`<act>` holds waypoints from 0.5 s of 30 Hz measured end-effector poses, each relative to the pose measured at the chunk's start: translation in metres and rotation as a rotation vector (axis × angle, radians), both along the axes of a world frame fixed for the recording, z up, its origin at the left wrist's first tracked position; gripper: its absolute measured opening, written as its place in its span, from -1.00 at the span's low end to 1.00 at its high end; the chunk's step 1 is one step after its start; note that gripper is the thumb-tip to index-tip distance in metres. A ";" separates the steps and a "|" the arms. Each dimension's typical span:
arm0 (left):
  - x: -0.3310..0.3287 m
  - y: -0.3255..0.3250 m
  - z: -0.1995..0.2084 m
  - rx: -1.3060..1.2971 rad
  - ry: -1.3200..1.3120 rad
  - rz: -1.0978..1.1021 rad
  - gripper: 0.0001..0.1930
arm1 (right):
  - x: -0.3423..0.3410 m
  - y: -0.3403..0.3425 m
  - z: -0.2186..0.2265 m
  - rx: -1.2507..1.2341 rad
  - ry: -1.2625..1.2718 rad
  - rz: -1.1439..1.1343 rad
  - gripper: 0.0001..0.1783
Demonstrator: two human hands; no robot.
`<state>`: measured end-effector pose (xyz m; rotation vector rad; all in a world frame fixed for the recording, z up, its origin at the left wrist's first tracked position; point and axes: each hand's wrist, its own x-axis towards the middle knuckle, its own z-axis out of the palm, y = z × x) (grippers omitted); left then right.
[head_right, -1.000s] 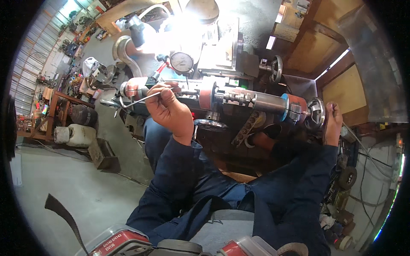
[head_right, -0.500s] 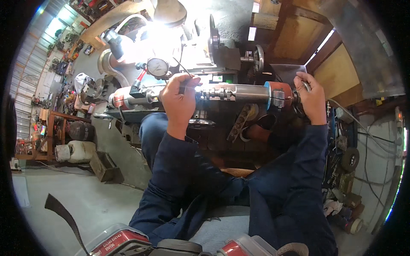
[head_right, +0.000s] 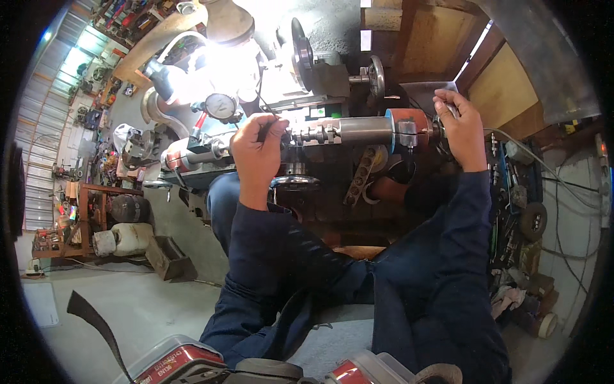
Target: The person operates a lathe machine by turning handles to move the cutting tool and measuring the component with a dial indicator.
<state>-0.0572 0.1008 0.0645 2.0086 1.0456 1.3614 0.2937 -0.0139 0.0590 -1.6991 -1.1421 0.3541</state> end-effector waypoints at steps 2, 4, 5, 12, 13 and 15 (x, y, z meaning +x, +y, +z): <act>-0.004 0.004 -0.002 0.045 0.008 -0.032 -0.92 | 0.000 0.000 -0.001 0.018 0.025 0.015 -0.73; -0.003 0.004 -0.004 0.088 0.014 -0.071 -0.93 | 0.003 0.000 -0.003 0.018 0.017 0.014 -0.73; -0.002 0.002 -0.003 0.088 0.045 -0.046 -0.90 | 0.005 -0.001 -0.004 0.020 0.006 0.019 -0.74; 0.001 0.000 0.001 0.108 0.084 -0.084 -0.51 | 0.004 0.000 -0.005 0.035 0.044 0.023 -0.74; 0.002 0.001 -0.001 0.179 0.060 -0.096 -0.54 | 0.003 0.000 -0.004 0.039 0.054 0.030 -0.73; 0.005 0.000 -0.001 0.147 0.003 -0.104 -0.65 | 0.003 -0.001 -0.002 0.041 0.068 0.032 -0.73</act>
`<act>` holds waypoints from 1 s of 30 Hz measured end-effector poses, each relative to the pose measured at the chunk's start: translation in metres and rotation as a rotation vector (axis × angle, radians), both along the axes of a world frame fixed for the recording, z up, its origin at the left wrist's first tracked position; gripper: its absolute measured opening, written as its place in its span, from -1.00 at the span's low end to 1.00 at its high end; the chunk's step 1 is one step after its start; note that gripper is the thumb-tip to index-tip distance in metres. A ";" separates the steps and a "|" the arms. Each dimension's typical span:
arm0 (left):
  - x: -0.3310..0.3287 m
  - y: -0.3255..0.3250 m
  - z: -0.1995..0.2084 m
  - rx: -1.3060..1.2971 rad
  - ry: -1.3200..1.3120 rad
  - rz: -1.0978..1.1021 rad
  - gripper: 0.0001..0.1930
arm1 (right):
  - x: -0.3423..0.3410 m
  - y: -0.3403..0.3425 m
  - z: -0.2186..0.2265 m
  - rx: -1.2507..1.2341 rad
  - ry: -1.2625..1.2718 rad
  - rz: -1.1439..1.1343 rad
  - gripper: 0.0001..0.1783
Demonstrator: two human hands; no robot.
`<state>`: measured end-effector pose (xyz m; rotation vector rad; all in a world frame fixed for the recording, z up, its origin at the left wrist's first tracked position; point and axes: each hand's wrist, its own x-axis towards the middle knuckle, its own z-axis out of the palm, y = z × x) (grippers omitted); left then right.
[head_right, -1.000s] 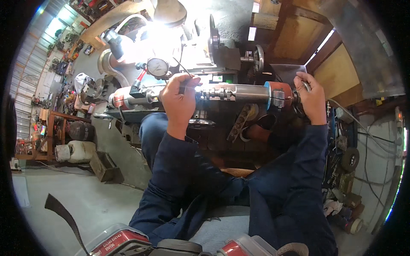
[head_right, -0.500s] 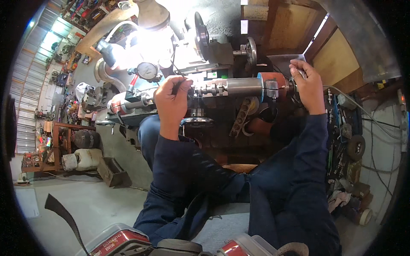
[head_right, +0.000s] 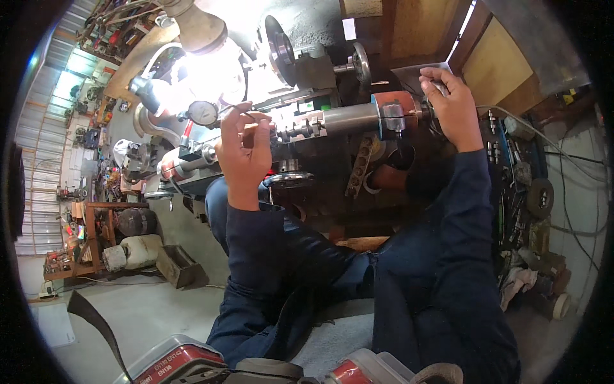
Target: The person operates a lathe machine by turning handles to move the cutting tool and measuring the component with a dial indicator.
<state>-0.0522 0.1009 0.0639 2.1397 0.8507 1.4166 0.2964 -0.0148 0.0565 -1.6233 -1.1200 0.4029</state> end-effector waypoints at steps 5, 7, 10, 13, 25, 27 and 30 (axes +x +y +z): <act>-0.006 0.019 -0.013 -0.072 -0.070 -0.026 -0.85 | 0.005 0.001 -0.006 0.019 -0.006 0.017 -0.73; -0.002 0.019 -0.007 -0.257 -0.250 -0.128 -0.85 | 0.002 0.000 -0.002 0.007 -0.014 0.018 -0.72; 0.011 0.008 0.012 -0.449 -0.450 -0.179 -0.80 | 0.000 -0.001 -0.002 0.007 -0.011 0.017 -0.72; 0.012 0.005 0.019 -0.244 -0.465 -0.226 -0.76 | 0.000 -0.001 -0.004 0.034 0.016 0.018 -0.72; 0.017 0.004 0.012 -0.266 -0.676 -0.309 -0.74 | 0.000 -0.001 -0.002 0.049 0.010 0.021 -0.73; 0.014 0.010 0.014 -0.275 -0.727 -0.389 -0.75 | -0.002 -0.002 -0.002 0.058 0.024 0.024 -0.73; 0.008 0.014 0.017 -0.501 -0.864 -0.598 -0.75 | -0.005 -0.003 0.002 0.046 -0.006 0.007 -0.73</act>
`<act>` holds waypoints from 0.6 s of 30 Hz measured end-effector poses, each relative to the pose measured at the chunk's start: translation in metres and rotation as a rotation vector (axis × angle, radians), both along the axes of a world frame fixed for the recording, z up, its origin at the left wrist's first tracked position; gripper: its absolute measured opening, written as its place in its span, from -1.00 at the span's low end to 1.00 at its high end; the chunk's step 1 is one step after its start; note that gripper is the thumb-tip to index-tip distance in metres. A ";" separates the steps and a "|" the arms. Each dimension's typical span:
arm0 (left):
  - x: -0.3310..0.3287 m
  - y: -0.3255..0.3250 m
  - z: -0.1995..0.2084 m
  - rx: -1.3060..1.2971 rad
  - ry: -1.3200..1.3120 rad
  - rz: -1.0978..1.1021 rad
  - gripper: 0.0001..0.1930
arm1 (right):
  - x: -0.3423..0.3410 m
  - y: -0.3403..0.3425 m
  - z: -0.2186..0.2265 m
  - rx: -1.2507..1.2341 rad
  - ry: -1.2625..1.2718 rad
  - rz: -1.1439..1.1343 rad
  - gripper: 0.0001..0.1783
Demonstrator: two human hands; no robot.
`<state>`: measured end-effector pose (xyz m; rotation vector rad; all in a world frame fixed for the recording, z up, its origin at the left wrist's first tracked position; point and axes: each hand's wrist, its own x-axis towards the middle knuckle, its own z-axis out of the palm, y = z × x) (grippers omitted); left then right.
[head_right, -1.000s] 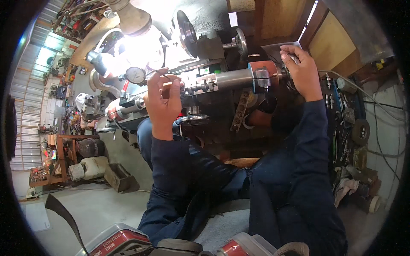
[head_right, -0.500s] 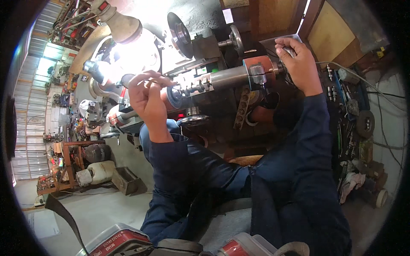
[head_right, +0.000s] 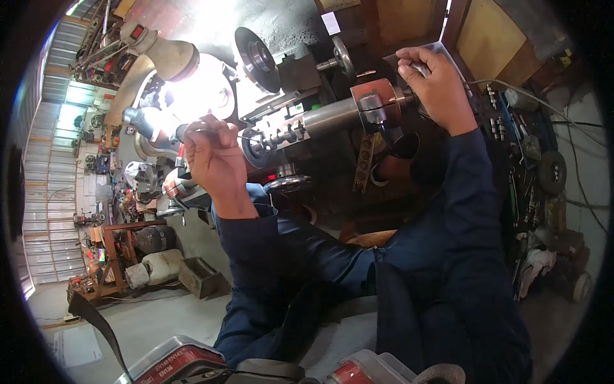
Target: The person operates a lathe machine by turning handles to move the cutting tool and measuring the component with a dial indicator.
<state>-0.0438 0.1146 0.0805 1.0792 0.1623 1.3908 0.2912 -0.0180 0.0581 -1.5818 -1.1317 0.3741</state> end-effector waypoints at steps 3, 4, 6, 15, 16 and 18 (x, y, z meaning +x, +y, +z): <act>-0.007 0.010 0.005 -0.022 0.050 -0.183 -0.73 | -0.003 -0.001 0.003 -0.002 0.032 0.020 -0.73; -0.008 0.015 0.008 -0.023 0.051 -0.185 -0.73 | -0.002 -0.002 0.004 0.001 0.021 0.024 -0.73; -0.009 0.022 0.015 -0.105 0.090 -0.414 -0.76 | -0.001 -0.002 0.003 0.004 0.012 0.031 -0.73; -0.019 0.036 0.011 -0.138 0.027 -0.691 -0.70 | 0.025 -0.012 -0.011 0.167 0.167 0.170 -0.73; -0.017 0.030 0.012 -0.139 0.023 -0.686 -0.70 | 0.030 -0.015 -0.015 0.132 0.099 0.027 -0.75; -0.008 0.016 0.012 -0.194 0.069 -0.467 -0.63 | 0.043 -0.023 -0.024 0.094 0.025 -0.114 -0.76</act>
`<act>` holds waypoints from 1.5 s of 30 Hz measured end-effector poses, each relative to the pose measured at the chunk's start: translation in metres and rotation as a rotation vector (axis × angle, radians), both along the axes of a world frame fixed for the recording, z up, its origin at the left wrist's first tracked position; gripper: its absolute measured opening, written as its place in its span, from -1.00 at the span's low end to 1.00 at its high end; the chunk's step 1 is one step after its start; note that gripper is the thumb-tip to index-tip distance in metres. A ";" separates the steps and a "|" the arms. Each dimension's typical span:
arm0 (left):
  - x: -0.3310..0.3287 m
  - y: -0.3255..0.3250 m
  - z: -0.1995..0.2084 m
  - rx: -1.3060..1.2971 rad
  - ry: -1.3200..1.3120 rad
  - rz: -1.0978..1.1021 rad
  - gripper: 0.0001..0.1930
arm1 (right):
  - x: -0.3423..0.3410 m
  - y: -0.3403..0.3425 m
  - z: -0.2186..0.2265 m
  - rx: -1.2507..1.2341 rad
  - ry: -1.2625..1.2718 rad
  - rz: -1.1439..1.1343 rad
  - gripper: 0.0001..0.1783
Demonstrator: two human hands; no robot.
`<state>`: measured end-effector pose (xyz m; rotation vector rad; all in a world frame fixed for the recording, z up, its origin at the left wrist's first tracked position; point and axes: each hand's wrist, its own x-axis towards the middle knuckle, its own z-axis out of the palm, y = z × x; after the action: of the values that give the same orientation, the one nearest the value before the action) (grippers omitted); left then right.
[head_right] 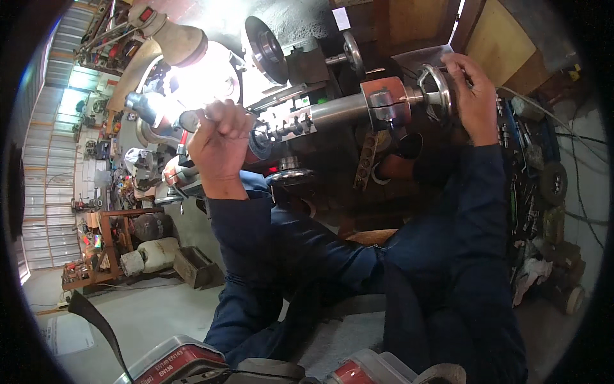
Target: The person operates a lathe machine by turning handles to move the cutting tool and measuring the component with a dial indicator.
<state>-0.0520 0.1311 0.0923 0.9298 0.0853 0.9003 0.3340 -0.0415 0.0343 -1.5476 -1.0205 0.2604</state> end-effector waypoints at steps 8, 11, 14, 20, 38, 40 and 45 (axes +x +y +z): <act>0.007 -0.020 0.032 0.314 -0.353 0.249 -0.59 | 0.009 0.012 -0.032 0.153 -0.177 0.056 -0.84; -0.008 -0.037 0.015 0.217 -0.006 -0.071 -0.63 | 0.035 0.018 -0.047 0.152 -0.097 0.123 -0.82; 0.029 -0.065 -0.004 0.718 0.636 -0.379 -0.76 | 0.059 0.010 -0.072 -0.011 0.088 0.148 -0.81; 0.068 -0.158 -0.079 1.098 0.935 -0.673 -0.83 | 0.034 -0.047 -0.034 -0.545 -0.113 0.267 -0.73; 0.072 -0.145 -0.109 1.239 0.894 -0.371 -0.81 | 0.045 -0.026 0.063 -1.065 -0.120 0.442 -0.78; 0.077 -0.148 -0.107 1.243 0.878 -0.385 -0.81 | 0.057 -0.017 0.066 -0.789 -0.208 0.274 -0.76; 0.073 -0.144 -0.105 1.225 0.882 -0.394 -0.80 | 0.068 0.002 -0.049 -0.379 0.040 0.262 -0.68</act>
<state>0.0211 -0.0131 -0.0126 2.3468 0.0934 0.0155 0.4023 -0.0397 -0.0149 -1.7345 -1.1904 0.6976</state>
